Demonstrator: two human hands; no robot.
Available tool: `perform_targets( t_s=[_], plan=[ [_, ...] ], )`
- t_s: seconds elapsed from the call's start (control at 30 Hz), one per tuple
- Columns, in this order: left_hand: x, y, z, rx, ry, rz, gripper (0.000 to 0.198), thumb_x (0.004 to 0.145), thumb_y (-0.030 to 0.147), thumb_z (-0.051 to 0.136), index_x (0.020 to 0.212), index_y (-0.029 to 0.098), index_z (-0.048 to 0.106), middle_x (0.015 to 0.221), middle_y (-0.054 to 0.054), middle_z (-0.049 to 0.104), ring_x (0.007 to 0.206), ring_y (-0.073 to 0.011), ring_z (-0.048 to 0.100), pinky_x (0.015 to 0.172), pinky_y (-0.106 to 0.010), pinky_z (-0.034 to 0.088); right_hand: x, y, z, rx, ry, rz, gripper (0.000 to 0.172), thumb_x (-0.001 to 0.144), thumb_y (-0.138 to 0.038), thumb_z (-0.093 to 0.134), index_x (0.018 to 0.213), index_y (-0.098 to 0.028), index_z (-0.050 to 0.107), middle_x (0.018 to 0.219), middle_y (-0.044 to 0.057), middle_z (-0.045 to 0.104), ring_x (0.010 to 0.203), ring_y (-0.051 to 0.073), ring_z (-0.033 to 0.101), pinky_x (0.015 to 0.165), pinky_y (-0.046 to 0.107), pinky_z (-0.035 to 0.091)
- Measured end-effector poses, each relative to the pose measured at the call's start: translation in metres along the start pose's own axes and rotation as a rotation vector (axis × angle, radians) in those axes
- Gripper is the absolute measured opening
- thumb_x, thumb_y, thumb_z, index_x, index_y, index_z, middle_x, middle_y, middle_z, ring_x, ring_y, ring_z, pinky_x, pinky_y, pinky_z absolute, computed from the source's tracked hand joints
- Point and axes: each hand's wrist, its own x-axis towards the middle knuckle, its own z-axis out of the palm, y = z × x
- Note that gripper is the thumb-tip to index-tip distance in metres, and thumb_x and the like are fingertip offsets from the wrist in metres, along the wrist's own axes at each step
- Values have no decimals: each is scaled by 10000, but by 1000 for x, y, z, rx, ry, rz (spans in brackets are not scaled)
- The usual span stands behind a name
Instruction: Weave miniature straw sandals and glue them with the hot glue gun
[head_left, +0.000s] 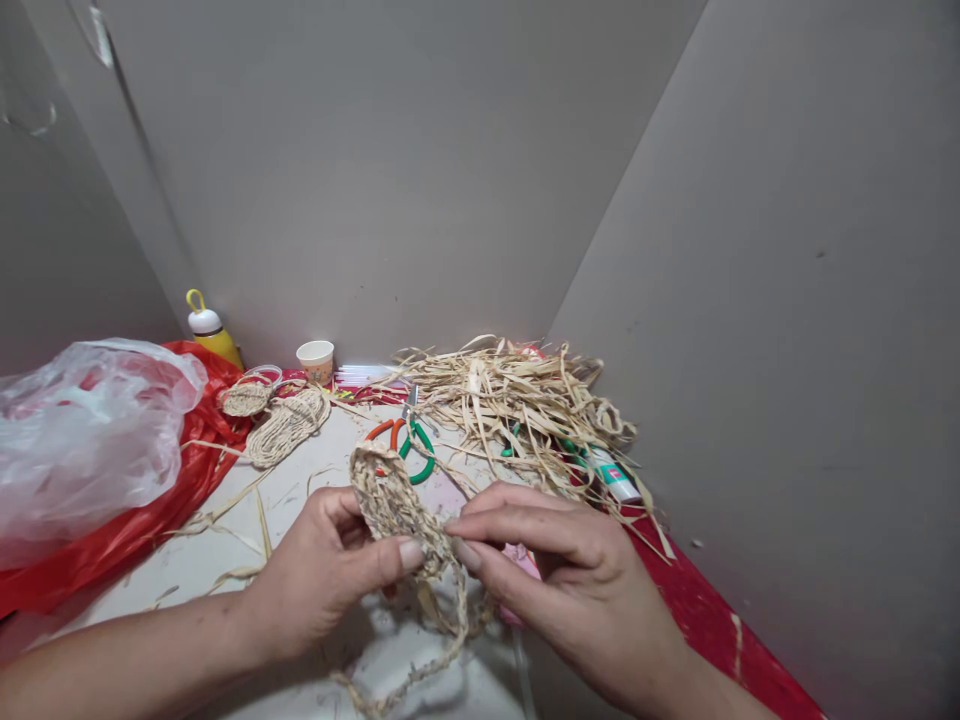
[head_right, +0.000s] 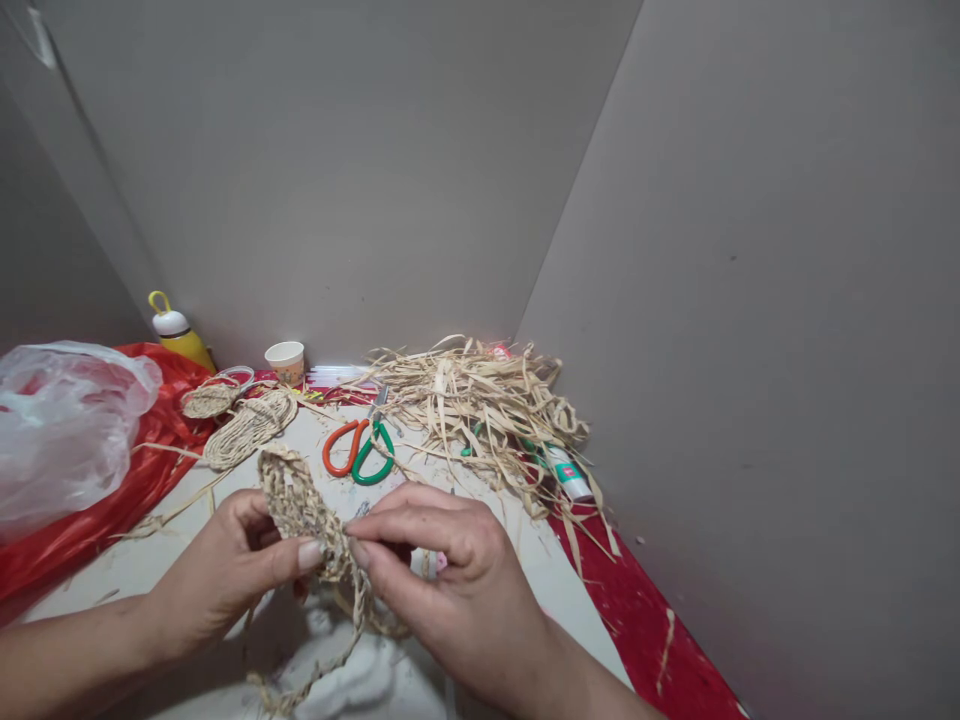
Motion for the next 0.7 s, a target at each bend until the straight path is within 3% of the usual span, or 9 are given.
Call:
perform_targets(
  t_s=[0.1, 0.27, 0.47, 0.7],
  plan=[
    [0, -3, -1, -19, -6, 1, 205, 697, 319, 787, 741, 126, 735, 666, -25, 660, 568, -100, 502, 548, -195, 441, -1, 1, 1, -1, 4, -18, 184, 777, -118, 662, 803, -231, 806, 689, 60, 707, 627, 167, 657, 421, 205, 476],
    [2, -6, -1, -65, -36, 7, 206, 721, 323, 777, 737, 126, 716, 653, -10, 638, 564, -93, 497, 548, -193, 442, -1, -1, 2, -2, 21, -13, 156, 787, -138, 651, 787, -216, 785, 697, 52, 694, 634, 171, 655, 540, 264, 549],
    [4, -6, -1, -113, -17, 33, 177, 722, 294, 786, 774, 137, 721, 684, -4, 645, 587, -90, 500, 559, -185, 444, -4, 6, 7, 25, 112, 63, 132, 792, -165, 669, 898, -227, 717, 702, 22, 687, 616, 165, 644, 591, 282, 571],
    [4, -10, -2, -114, -15, 41, 187, 724, 300, 783, 772, 130, 723, 681, -13, 656, 581, -94, 504, 562, -198, 442, -3, 7, 4, -3, 116, 29, 88, 792, -165, 674, 803, -219, 743, 739, 37, 690, 662, 174, 659, 604, 293, 570]
  ],
)
